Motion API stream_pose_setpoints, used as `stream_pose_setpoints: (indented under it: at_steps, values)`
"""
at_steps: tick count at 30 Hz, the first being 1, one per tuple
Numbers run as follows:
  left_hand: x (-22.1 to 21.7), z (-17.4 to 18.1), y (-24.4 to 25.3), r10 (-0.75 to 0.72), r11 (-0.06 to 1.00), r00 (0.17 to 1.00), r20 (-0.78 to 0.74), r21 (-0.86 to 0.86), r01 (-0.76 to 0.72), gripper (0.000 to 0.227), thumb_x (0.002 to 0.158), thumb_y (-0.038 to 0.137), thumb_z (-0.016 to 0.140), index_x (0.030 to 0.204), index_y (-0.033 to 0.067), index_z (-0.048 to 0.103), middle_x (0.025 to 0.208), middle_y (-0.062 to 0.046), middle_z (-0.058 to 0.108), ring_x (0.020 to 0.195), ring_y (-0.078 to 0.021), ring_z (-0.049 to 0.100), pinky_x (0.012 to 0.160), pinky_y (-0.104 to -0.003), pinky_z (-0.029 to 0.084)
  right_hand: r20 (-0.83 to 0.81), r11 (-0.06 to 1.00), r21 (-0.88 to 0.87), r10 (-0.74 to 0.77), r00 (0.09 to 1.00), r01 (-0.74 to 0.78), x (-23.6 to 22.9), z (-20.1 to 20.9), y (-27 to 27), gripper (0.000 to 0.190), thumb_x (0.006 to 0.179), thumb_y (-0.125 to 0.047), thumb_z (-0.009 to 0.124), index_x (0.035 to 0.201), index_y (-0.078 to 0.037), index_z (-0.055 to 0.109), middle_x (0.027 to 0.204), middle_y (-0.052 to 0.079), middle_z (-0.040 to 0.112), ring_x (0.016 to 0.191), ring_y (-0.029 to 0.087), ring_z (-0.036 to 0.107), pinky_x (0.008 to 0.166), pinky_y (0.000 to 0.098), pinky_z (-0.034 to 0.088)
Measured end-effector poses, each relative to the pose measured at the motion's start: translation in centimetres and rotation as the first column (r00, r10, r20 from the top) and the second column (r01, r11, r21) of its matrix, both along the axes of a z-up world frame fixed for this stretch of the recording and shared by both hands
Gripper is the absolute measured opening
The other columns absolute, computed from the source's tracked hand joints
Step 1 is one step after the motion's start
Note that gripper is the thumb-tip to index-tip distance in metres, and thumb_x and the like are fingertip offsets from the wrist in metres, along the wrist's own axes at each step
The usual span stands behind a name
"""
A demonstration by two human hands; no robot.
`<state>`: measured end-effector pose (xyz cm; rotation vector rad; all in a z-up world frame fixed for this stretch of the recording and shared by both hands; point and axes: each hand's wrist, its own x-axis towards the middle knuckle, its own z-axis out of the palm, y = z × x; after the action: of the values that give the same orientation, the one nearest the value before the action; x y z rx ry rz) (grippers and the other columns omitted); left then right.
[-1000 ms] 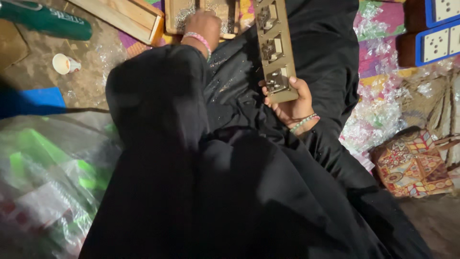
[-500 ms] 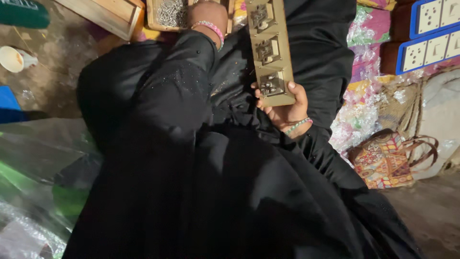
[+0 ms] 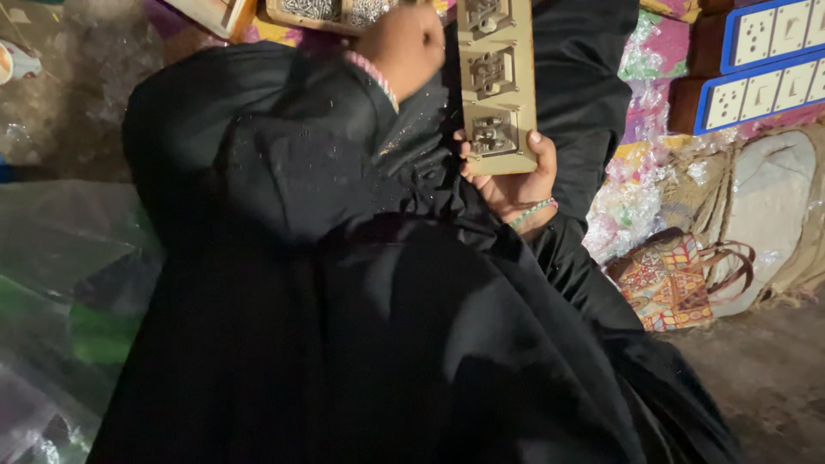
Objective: The person sits on the floor and assembles electrical socket plates by inserting metal components into the back of the plastic housings. They handle multiple socket plates, including beige and blue ones, and use small metal pieces from a wooden box to complete the assembly.
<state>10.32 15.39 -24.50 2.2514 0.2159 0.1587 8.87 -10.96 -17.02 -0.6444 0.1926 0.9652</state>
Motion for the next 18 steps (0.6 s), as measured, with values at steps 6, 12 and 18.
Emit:
stream_pose_setpoints:
  at_steps: [6, 12, 18]
  values:
    - [-2.5, -0.7, -5.1, -0.062, 0.873, 0.996, -0.067, -0.487, 0.022, 0.01, 0.081, 0.014, 0.076, 0.081, 0.0042, 0.073, 0.074, -0.01, 0.073, 0.07, -0.0204, 0.072, 0.065, -0.034, 0.055, -0.028, 1.0, 0.013, 0.022, 0.999, -0.022, -0.4, 0.0, -0.2, 0.086, 0.094, -0.05, 0.06, 0.152, 0.011, 0.044, 0.135, 0.033, 0.061, 0.112, 0.036, 0.068, 0.089, 0.0443, 0.06]
    - [-2.1, -2.7, -6.3, -0.065, 0.79, 0.989, -0.132, -0.612, -0.03, 0.016, 0.084, 0.016, 0.077, 0.081, 0.0012, 0.071, 0.07, -0.006, 0.071, 0.065, -0.0123, 0.065, 0.062, -0.031, 0.052, 0.021, 0.998, 0.031, 0.045, 0.999, -0.045, -0.4, 0.0, -0.3, 0.087, 0.094, -0.051, 0.06, 0.153, 0.011, 0.042, 0.135, 0.033, 0.06, 0.112, 0.037, 0.068, 0.09, 0.0447, 0.06]
    - [-2.0, -3.1, -6.3, -0.071, 0.735, 0.985, -0.155, -0.676, -0.054, 0.016, 0.085, 0.015, 0.077, 0.08, 0.0003, 0.07, 0.07, -0.003, 0.071, 0.065, -0.0094, 0.064, 0.063, -0.029, 0.053, 0.045, 0.999, 0.036, 0.023, 0.999, -0.025, -0.6, -0.1, 0.0, 0.086, 0.096, -0.05, 0.06, 0.155, 0.01, 0.04, 0.137, 0.035, 0.058, 0.108, 0.035, 0.067, 0.085, 0.0424, 0.06]
